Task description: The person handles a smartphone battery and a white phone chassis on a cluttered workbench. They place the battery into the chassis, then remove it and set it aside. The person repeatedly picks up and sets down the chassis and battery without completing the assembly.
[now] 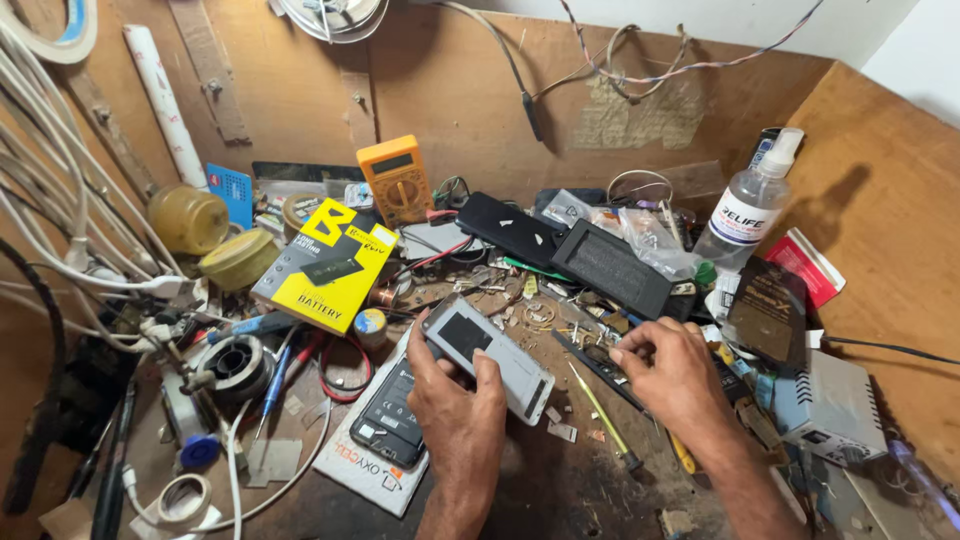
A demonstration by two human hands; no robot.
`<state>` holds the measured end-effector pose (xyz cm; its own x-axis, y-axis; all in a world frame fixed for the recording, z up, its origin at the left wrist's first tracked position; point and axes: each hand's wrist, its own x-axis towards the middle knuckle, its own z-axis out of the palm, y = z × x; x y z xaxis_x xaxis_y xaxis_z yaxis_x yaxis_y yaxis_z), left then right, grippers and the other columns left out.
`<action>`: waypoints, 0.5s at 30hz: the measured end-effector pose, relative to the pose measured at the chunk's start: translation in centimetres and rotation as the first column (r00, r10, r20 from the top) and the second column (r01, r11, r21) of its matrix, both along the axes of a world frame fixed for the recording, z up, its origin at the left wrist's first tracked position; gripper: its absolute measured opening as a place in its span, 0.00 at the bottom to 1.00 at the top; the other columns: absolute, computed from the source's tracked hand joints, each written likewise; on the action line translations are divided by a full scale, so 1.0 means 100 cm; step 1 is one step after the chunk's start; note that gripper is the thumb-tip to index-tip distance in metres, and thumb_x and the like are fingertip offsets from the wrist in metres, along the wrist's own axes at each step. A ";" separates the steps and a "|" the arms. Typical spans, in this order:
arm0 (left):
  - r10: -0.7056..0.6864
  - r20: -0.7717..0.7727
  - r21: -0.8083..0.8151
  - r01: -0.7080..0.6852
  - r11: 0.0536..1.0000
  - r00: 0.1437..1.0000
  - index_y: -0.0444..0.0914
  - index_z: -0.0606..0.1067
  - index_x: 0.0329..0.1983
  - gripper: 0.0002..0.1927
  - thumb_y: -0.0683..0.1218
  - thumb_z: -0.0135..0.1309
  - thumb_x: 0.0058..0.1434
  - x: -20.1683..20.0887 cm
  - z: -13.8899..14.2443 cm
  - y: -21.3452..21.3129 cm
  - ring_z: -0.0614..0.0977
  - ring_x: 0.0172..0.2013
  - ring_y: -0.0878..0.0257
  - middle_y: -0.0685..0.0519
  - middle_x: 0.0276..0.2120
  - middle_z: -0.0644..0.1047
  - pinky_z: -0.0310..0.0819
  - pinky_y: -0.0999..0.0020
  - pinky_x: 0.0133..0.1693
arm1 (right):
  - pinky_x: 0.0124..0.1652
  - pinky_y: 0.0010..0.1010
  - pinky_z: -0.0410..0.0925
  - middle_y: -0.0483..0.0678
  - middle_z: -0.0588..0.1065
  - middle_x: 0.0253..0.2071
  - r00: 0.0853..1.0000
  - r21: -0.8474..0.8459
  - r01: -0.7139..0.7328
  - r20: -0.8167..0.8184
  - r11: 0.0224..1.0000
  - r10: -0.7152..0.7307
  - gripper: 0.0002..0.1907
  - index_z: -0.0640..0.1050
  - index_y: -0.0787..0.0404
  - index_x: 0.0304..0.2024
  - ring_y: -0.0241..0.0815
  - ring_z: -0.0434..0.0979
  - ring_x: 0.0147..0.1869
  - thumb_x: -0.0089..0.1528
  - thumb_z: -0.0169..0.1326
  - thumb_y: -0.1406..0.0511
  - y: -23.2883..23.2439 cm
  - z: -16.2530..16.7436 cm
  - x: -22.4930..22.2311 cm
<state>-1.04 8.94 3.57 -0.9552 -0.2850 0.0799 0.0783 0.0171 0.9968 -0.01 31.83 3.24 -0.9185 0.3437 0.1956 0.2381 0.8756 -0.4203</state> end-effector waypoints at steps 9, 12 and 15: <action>0.023 -0.086 -0.045 -0.027 0.999 0.996 0.34 0.61 0.68 0.34 0.40 0.54 0.56 -0.001 -0.004 0.000 0.87 0.31 0.55 0.46 0.31 0.83 0.79 0.59 0.33 | 0.37 0.38 0.74 0.51 0.82 0.34 0.981 -0.180 0.130 -0.119 0.975 -0.153 0.09 0.81 0.64 0.40 0.44 0.84 0.36 0.62 0.60 0.64 0.041 -0.005 0.016; 0.007 0.006 -0.040 -0.006 0.999 1.000 0.35 0.61 0.68 0.35 0.41 0.54 0.55 -0.001 -0.002 0.000 0.87 0.29 0.54 0.45 0.29 0.83 0.79 0.58 0.31 | 0.38 0.38 0.73 0.52 0.83 0.32 0.967 -0.178 0.185 -0.140 0.966 -0.211 0.08 0.80 0.64 0.40 0.43 0.83 0.36 0.62 0.60 0.65 0.043 -0.002 0.023; 0.007 0.036 -0.016 -0.006 1.000 0.999 0.36 0.61 0.67 0.35 0.41 0.53 0.54 -0.001 0.000 0.001 0.87 0.28 0.55 0.45 0.29 0.82 0.80 0.57 0.30 | 0.37 0.38 0.73 0.52 0.82 0.32 0.970 -0.119 0.200 -0.114 0.972 -0.214 0.07 0.81 0.62 0.39 0.44 0.83 0.35 0.61 0.61 0.64 0.037 0.002 0.028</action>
